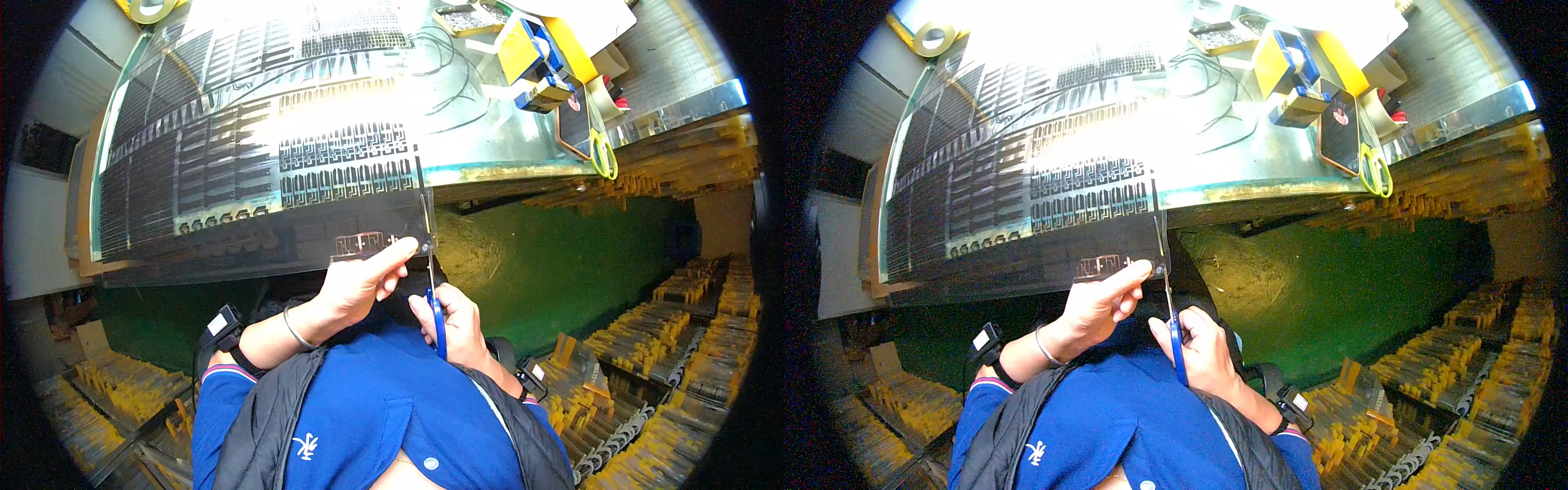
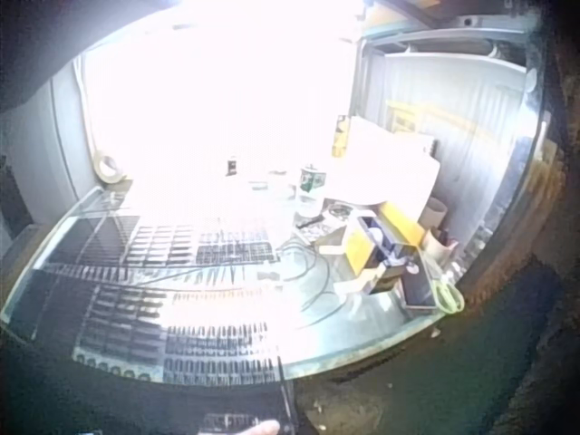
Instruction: Cutting individual small metal components from a larger sheet using scissors on a light table.
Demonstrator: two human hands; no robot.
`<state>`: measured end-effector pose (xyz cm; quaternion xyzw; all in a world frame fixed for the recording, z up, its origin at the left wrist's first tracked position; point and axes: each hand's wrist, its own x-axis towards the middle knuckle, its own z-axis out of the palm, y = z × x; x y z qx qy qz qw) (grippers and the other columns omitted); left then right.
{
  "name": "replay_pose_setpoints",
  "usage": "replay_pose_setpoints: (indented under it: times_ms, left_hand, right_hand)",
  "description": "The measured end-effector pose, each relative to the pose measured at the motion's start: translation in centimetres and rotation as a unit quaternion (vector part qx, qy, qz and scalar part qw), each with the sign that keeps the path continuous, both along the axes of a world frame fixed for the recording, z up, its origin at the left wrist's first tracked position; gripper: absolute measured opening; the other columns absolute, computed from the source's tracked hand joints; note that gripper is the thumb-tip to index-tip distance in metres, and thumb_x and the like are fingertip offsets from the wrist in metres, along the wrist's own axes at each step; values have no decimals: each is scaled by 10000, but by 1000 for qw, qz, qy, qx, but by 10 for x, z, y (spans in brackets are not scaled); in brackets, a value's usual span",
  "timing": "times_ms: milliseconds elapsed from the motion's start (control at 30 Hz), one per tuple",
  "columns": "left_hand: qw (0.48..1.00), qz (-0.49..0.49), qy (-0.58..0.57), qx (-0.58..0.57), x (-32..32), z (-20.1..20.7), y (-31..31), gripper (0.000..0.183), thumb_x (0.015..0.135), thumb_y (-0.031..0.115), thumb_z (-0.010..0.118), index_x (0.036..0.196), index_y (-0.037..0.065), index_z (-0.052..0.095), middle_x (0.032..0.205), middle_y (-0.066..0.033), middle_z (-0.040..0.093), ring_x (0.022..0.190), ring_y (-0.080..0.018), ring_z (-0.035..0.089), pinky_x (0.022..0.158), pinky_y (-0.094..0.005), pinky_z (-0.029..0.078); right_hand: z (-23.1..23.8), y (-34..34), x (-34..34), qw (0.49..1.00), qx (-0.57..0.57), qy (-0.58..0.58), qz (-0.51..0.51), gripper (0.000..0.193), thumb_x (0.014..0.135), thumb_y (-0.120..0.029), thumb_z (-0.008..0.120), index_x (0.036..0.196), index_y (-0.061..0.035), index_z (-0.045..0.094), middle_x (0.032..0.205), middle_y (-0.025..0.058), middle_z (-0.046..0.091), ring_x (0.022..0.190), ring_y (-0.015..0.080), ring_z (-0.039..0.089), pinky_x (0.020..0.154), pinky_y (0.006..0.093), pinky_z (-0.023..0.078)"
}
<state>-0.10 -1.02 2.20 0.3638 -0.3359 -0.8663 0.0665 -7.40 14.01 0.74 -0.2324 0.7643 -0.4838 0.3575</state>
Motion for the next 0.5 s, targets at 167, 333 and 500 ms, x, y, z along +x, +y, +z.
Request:
replay_pose_setpoints:
  times_ms: [167,333,500]
  left_hand:
    - [1000,-12,0,-9,1,-2,2,165,786,239,659,730,93,607,612,9,555,456,-35,455,379,-172,318]
    - [999,-34,-4,11,3,-2,5,179,793,255,650,734,90,610,625,8,560,469,-39,459,390,-174,322]
    - [996,-77,-15,38,8,3,12,194,816,267,621,734,92,600,638,19,545,496,-34,446,406,-176,311]
  right_hand:
    - [1,1,-1,1000,0,21,6,337,747,-152,677,567,0,437,542,97,386,462,189,362,439,320,303]
    - [1,0,-3,1000,14,-12,-9,331,754,-164,669,575,2,445,550,91,395,466,183,367,441,311,312]
    - [-4,-3,-5,1000,-16,1,-12,287,764,-182,656,634,10,487,596,103,427,512,194,419,478,310,348]
